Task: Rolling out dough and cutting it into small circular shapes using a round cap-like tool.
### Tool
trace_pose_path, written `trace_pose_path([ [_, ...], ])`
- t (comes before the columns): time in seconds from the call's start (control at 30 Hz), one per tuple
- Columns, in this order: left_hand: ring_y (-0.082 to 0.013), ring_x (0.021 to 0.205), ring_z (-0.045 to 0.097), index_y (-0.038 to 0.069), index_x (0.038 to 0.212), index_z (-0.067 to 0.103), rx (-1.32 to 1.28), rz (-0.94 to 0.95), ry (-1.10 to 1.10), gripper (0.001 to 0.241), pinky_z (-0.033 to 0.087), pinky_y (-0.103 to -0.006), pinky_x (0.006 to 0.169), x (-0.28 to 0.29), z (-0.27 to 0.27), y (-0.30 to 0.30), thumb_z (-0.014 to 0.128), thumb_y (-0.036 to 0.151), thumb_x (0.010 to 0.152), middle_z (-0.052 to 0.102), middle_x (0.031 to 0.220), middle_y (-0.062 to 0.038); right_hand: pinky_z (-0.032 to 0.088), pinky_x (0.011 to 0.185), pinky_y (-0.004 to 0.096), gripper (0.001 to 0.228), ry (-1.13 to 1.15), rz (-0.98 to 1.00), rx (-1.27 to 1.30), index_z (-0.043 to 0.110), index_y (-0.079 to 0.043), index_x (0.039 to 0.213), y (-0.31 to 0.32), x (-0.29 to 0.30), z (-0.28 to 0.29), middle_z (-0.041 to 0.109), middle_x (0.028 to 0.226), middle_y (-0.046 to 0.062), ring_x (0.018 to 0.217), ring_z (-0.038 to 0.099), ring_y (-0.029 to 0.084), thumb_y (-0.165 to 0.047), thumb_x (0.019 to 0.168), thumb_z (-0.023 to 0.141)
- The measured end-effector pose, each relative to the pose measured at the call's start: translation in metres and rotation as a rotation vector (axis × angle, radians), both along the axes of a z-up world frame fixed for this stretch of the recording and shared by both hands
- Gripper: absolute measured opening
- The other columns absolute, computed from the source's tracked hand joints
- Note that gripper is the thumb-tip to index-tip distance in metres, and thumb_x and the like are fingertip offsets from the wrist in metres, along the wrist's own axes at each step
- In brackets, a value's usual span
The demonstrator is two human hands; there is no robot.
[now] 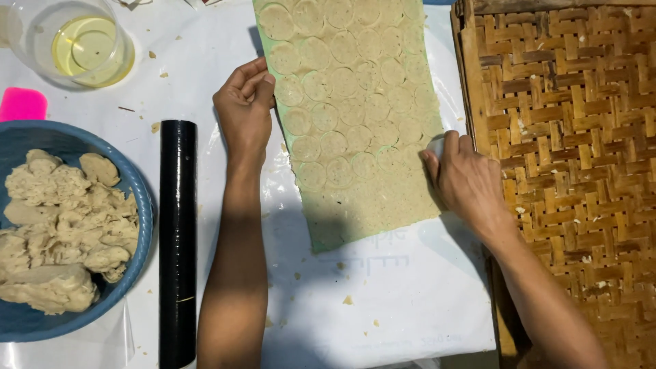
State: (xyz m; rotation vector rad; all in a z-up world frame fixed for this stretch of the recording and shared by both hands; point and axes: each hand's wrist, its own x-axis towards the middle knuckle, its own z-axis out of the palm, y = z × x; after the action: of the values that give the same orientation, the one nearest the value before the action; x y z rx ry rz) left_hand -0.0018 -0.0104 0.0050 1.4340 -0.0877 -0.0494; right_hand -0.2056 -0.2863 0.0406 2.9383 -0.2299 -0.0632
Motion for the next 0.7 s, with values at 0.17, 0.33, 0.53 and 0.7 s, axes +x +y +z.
trace_pose_path([
  [0.17, -0.0077, 0.075, 0.064, -0.005, 0.121, 0.068, -0.025, -0.013, 0.055, 0.029, 0.054, -0.0206, 0.067, -0.002, 0.003, 0.0, 0.064, 0.0, 0.092, 0.077, 0.099, -0.01, 0.036, 0.027, 0.029, 0.046, 0.091, -0.014, 0.011, 0.052, -0.001, 0.108, 0.0, 0.005, 0.009, 0.059, 0.072, 0.012, 0.035, 0.043, 0.016, -0.043, 0.114, 0.034],
  [0.33, -0.0076, 0.07, 0.059, -0.005, 0.122, 0.068, -0.048, -0.003, 0.071, 0.031, 0.053, -0.0208, 0.066, -0.002, 0.002, 0.0, 0.065, 0.001, 0.092, 0.076, 0.094, -0.008, 0.037, 0.026, 0.032, 0.044, 0.008, -0.027, 0.044, 0.051, 0.002, 0.109, 0.007, 0.001, 0.016, 0.06, 0.069, 0.015, 0.033, 0.047, 0.02, -0.039, 0.115, 0.036],
  [0.53, -0.0079, 0.077, 0.063, -0.005, 0.122, 0.068, -0.078, -0.006, 0.108, 0.032, 0.053, -0.02, 0.068, -0.001, 0.001, 0.001, 0.062, -0.001, 0.091, 0.076, 0.098, -0.009, 0.054, 0.031, 0.041, 0.037, 0.034, -0.215, 0.352, 0.044, 0.008, 0.121, 0.043, -0.049, 0.045, 0.067, 0.073, 0.024, 0.042, 0.062, 0.031, -0.026, 0.112, 0.037],
  [0.7, -0.0066, 0.072, 0.063, -0.003, 0.125, 0.067, -0.119, -0.056, 0.126, 0.033, 0.055, -0.0199, 0.067, 0.0, 0.007, 0.0, 0.057, -0.003, 0.093, 0.077, 0.095, -0.007, 0.04, 0.025, 0.032, 0.033, 0.246, -0.133, 0.578, 0.044, 0.004, 0.117, 0.079, -0.084, 0.033, 0.055, 0.046, 0.0, 0.028, 0.049, 0.02, -0.027, 0.105, 0.043],
])
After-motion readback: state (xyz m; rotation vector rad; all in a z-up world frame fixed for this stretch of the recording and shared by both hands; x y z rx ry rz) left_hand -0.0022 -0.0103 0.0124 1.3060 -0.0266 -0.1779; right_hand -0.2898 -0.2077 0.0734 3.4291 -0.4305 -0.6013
